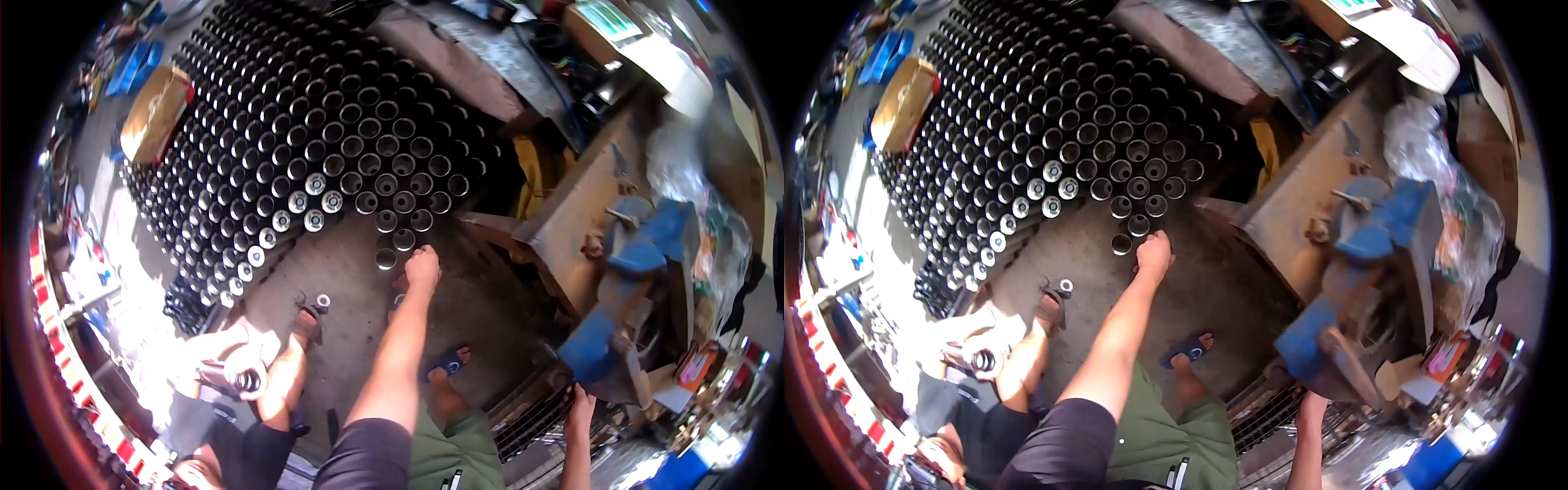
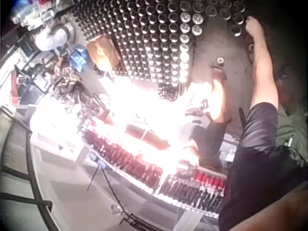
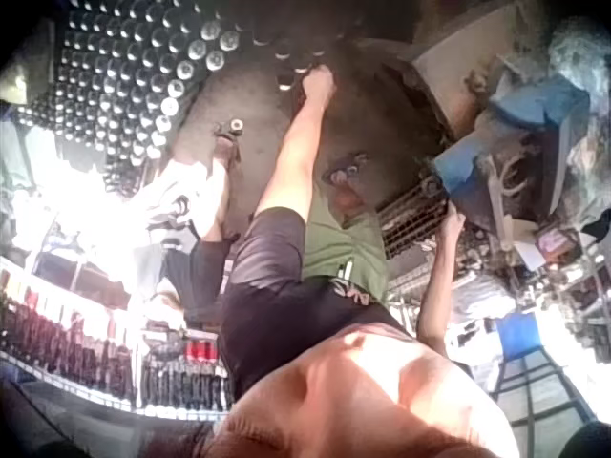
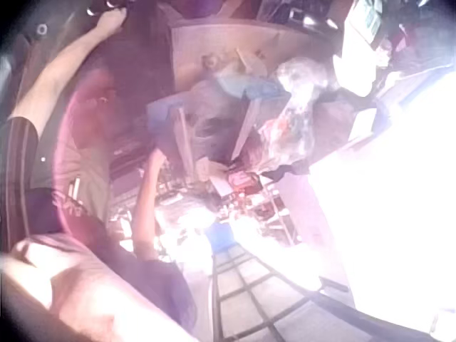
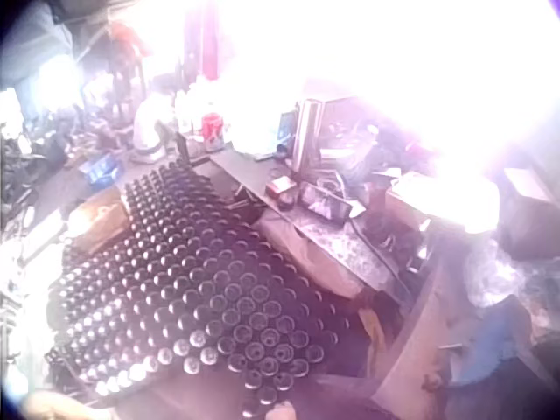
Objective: The person assembles metal cylinders by placing them into a specialized press, rotating a handle to secure components, and then placing the finished cylinders into a wire cart.
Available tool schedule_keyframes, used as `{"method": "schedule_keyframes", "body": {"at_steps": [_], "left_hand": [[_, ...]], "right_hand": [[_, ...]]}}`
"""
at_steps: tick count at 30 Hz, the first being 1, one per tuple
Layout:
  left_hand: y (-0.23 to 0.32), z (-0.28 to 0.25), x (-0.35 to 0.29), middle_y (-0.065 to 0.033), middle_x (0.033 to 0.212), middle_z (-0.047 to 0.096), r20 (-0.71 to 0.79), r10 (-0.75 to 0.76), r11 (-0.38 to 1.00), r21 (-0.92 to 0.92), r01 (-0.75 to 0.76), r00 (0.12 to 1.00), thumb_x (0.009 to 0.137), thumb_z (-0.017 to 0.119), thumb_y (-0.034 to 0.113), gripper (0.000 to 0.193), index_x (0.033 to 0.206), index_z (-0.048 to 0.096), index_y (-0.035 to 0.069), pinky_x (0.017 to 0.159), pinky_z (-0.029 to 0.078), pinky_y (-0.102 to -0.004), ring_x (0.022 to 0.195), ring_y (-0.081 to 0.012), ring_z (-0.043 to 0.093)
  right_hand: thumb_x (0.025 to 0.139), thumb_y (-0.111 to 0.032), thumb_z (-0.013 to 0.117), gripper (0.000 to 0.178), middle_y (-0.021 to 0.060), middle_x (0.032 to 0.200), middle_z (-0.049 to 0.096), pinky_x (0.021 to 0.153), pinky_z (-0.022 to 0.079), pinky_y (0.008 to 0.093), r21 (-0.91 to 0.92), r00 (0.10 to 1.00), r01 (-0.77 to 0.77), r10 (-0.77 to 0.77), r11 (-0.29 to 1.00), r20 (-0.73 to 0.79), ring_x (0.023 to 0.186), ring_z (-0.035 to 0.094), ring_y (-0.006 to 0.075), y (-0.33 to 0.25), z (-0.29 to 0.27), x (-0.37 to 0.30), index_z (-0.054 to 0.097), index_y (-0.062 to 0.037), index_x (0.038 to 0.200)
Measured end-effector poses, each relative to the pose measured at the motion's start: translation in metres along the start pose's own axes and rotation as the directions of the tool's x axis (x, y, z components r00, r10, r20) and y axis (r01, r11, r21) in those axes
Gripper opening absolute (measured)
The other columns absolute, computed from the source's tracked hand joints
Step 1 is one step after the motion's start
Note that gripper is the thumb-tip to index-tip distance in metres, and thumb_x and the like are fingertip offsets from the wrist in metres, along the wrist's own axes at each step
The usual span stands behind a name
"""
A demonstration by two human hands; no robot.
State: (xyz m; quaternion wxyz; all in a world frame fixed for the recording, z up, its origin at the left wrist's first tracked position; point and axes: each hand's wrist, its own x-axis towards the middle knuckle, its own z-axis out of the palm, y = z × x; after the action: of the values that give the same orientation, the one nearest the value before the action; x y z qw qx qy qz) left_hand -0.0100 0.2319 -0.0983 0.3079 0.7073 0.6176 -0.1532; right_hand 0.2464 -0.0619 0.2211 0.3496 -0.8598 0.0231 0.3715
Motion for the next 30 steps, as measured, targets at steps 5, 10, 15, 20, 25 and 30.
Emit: {"method": "schedule_keyframes", "body": {"at_steps": [5,10,15,20,25,30], "left_hand": [[-0.002,-0.002,-0.03,-0.02,0.095,0.074,-0.029,-0.253,0.927,-0.293,0.233,0.967,0.075,0.076,0.03,0.044,0.106,0.071,-0.001,0.078,0.059,-0.0406,0.092,-0.0305,0.074],[-0.08,-0.137,-0.309,-0.0141,0.07,0.069,0.437,-0.362,-0.224,-0.898,0.378,0.823,0.085,0.073,0.04,0.044,0.092,0.07,-0.004,0.049,0.049,-0.0297,0.052,-0.0207,0.064],[-0.088,-0.311,-0.49,-0.0144,0.098,0.07,0.227,0.128,0.201,-0.959,0.199,0.966,0.079,0.076,0.01,0.046,0.119,0.06,-0.004,0.075,0.058,-0.0371,0.088,-0.021,0.071],[0.059,-0.453,-0.481,-0.0146,0.098,0.067,-0.406,0.432,-0.071,-0.906,-0.418,0.806,0.071,0.075,0.003,0.05,0.117,0.054,0.002,0.081,0.056,-0.042,0.087,-0.0268,0.069],[0.213,-0.503,-0.434,-0.0078,0.095,0.068,-0.805,0.421,-0.225,-0.539,-0.812,0.418,0.07,0.085,0.009,0.031,0.086,0.059,0.006,0.086,0.051,-0.0358,0.091,-0.0194,0.065],[0.283,-0.501,-0.348,0.0013,0.08,0.065,-0.754,0.332,-0.082,-0.622,-0.778,0.567,0.077,0.085,0.016,0.025,0.088,0.067,0.003,0.072,0.048,-0.0277,0.072,-0.0107,0.059]], "right_hand": [[0.1,-0.042,0.058,0.026,-0.0062,0.064,0.038,0.045,0.027,0.0237,0.063,0.985,-0.172,0.172,0.983,0.003,0.05,0.035,0.0055,-0.01,-0.005,0.002,0.057,-0.0151,0.101],[0.1,-0.05,0.058,0.038,-0.007,0.06,0.036,0.043,0.027,0.0227,-0.018,0.977,-0.169,0.17,0.985,0.131,0.047,0.033,0.0051,-0.003,-0.063,-0.032,0.059,-0.0117,0.094],[0.096,-0.045,0.064,0.045,0.0002,0.064,0.055,0.05,0.041,0.0326,-0.213,0.994,0.098,-0.108,0.972,-0.034,0.05,0.049,0.0147,0.122,-0.138,-0.032,0.066,-0.0023,0.083],[0.094,-0.045,0.066,0.054,0.0048,0.056,0.055,0.056,0.041,0.0376,-0.342,0.95,0.202,-0.269,0.918,-0.16,0.056,0.051,0.0143,0.082,-0.157,-0.092,0.063,0.0028,0.069],[0.091,-0.05,0.066,0.054,0.0183,0.058,0.055,0.057,0.043,0.0434,-0.381,0.89,0.322,-0.414,0.867,-0.191,0.054,0.059,0.0305,0.089,-0.192,-0.121,0.064,0.0001,0.072],[0.089,-0.045,0.07,0.053,0.017,0.054,0.052,0.051,0.039,0.0421,-0.392,0.784,0.441,-0.559,0.807,-0.27,0.047,0.051,0.0278,0.088,-0.207,-0.171,0.059,0.0004,0.065]]}}
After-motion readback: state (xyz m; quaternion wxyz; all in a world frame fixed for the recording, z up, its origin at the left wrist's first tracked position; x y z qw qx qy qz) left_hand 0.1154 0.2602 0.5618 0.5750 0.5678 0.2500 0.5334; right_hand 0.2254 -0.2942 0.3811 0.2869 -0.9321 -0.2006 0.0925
